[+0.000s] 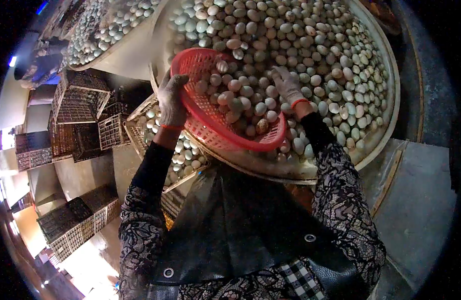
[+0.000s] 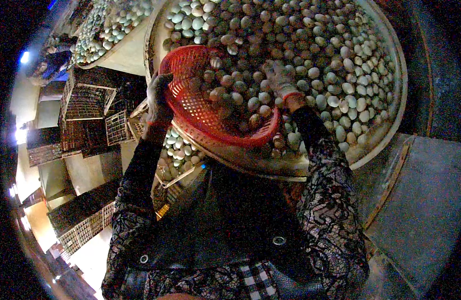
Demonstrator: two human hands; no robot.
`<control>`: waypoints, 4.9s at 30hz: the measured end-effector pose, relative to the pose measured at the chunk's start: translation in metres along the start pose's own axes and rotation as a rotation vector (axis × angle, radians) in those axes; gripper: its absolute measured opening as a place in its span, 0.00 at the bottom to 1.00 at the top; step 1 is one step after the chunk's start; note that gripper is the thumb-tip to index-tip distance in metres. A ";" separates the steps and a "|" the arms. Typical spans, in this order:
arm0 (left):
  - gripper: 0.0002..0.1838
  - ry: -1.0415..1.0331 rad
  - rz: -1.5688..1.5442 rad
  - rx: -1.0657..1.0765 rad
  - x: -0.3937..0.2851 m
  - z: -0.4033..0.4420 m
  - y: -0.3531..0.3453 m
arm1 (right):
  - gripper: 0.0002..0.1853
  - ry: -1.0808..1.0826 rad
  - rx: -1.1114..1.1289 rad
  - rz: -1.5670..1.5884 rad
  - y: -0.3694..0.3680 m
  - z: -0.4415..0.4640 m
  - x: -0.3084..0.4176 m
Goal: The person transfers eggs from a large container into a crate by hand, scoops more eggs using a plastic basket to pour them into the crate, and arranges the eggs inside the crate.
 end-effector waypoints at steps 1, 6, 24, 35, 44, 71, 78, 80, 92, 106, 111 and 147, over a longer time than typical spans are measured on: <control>0.27 -0.001 -0.020 0.003 0.004 0.002 0.001 | 0.18 0.002 0.001 0.003 -0.014 0.004 -0.015; 0.28 0.008 -0.024 -0.015 0.004 0.001 0.001 | 0.26 -0.241 0.512 -0.145 -0.073 0.050 -0.047; 0.20 -0.029 0.249 -0.204 -0.026 -0.015 0.006 | 0.22 0.272 0.142 -0.257 -0.086 -0.013 0.032; 0.14 -0.258 0.838 0.442 -0.004 0.057 0.027 | 0.29 -0.216 0.219 0.072 0.034 -0.075 0.076; 0.15 -0.283 0.942 0.553 0.016 0.062 0.052 | 0.20 -0.405 0.520 -0.182 0.029 -0.149 0.051; 0.32 0.078 0.112 0.338 -0.039 0.000 0.045 | 0.11 -0.429 -0.231 0.316 0.073 -0.134 0.067; 0.19 -0.254 0.236 0.448 -0.071 0.017 0.124 | 0.12 -0.558 -0.380 0.710 0.114 -0.118 0.126; 0.10 -0.262 -0.005 0.508 -0.087 0.003 0.155 | 0.13 -0.595 -0.320 0.732 0.123 -0.119 0.162; 0.15 -0.271 0.505 0.237 -0.190 -0.138 0.281 | 0.22 -0.195 -0.121 0.536 0.055 -0.130 0.315; 0.33 0.074 0.184 -0.002 -0.063 -0.133 0.386 | 0.14 -0.684 0.110 1.283 -0.174 -0.189 0.334; 0.34 0.154 0.276 0.009 -0.020 -0.114 0.398 | 0.17 -0.742 0.152 1.265 -0.231 -0.208 0.309; 0.09 0.110 0.636 0.093 0.009 -0.022 0.368 | 0.14 -0.957 0.251 1.004 -0.319 -0.221 0.268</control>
Point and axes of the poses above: each hand's wrist, its own z-axis towards the middle knuckle, its own y-axis out of the back of the hand, x = y × z, the point moved 5 cm from there along z, towards the middle knuckle, and after that the axes turned 5 degrees about z, right-handed, at the moved point
